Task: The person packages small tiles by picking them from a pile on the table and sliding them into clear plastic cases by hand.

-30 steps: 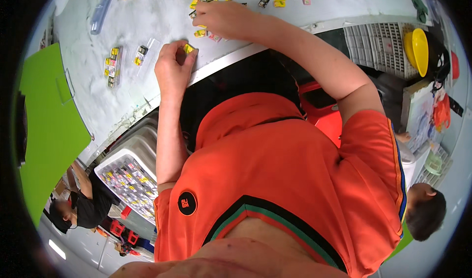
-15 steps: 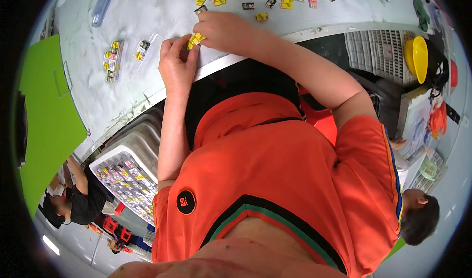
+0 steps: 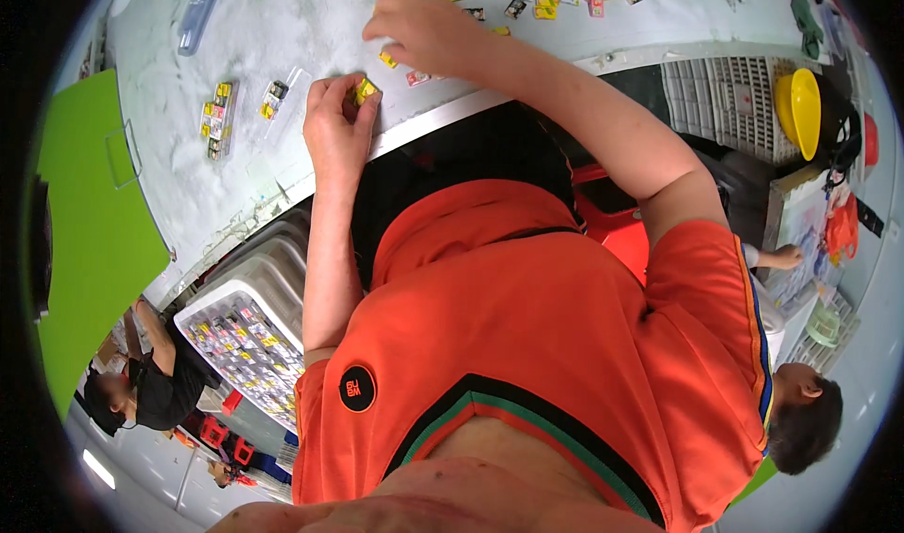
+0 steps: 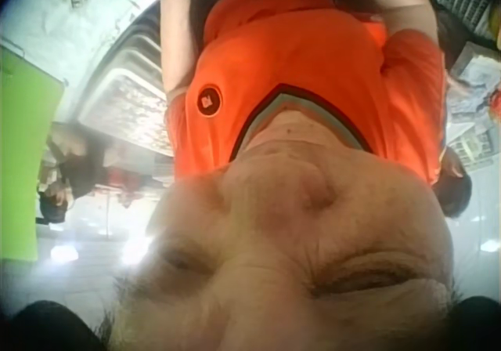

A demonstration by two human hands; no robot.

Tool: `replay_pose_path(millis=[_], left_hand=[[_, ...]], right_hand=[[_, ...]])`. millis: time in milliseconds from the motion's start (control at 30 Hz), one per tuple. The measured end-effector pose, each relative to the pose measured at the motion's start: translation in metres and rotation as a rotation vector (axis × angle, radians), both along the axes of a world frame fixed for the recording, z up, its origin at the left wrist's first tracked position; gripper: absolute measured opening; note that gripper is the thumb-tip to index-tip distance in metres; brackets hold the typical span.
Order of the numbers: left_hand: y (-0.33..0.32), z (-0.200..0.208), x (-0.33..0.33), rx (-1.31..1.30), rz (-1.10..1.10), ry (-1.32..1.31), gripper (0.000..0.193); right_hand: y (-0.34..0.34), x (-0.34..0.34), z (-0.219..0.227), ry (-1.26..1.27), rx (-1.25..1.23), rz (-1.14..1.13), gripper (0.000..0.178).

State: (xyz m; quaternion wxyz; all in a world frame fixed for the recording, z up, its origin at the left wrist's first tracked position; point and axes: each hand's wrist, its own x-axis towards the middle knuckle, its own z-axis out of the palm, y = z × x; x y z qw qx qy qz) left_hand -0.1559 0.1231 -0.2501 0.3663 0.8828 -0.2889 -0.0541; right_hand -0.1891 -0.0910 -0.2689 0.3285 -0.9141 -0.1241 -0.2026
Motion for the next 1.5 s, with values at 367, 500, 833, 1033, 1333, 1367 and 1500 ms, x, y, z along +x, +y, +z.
replay_pose_path(millis=[367,500,833,1033,1333,1367,1500], left_hand=[[0.004,0.007,0.002,-0.004,-0.087,0.054,0.028],[0.006,0.007,0.005,0.018,-0.131,0.056,0.029],[-0.002,0.009,0.000,0.050,-0.151,0.068,0.030],[-0.006,0.012,-0.006,0.027,-0.194,0.063,0.031],[-0.017,0.008,-0.014,0.003,-0.156,0.035,0.032],[-0.016,0.007,-0.015,0.006,-0.154,0.034,0.032],[-0.012,0.002,-0.014,0.013,-0.084,-0.028,0.031]], right_hand=[[-0.034,-0.024,0.003,0.140,-0.377,-0.079,0.030],[-0.021,-0.064,0.019,0.229,-0.109,-0.196,0.031],[0.023,-0.068,0.004,-0.002,-0.215,-0.256,0.026],[0.000,-0.081,0.007,-0.024,-0.023,-0.249,0.031],[0.016,-0.073,-0.002,0.140,-0.022,-0.203,0.031],[0.019,-0.071,-0.001,0.164,-0.003,-0.192,0.031],[0.020,-0.067,0.000,0.150,0.025,-0.156,0.030]])
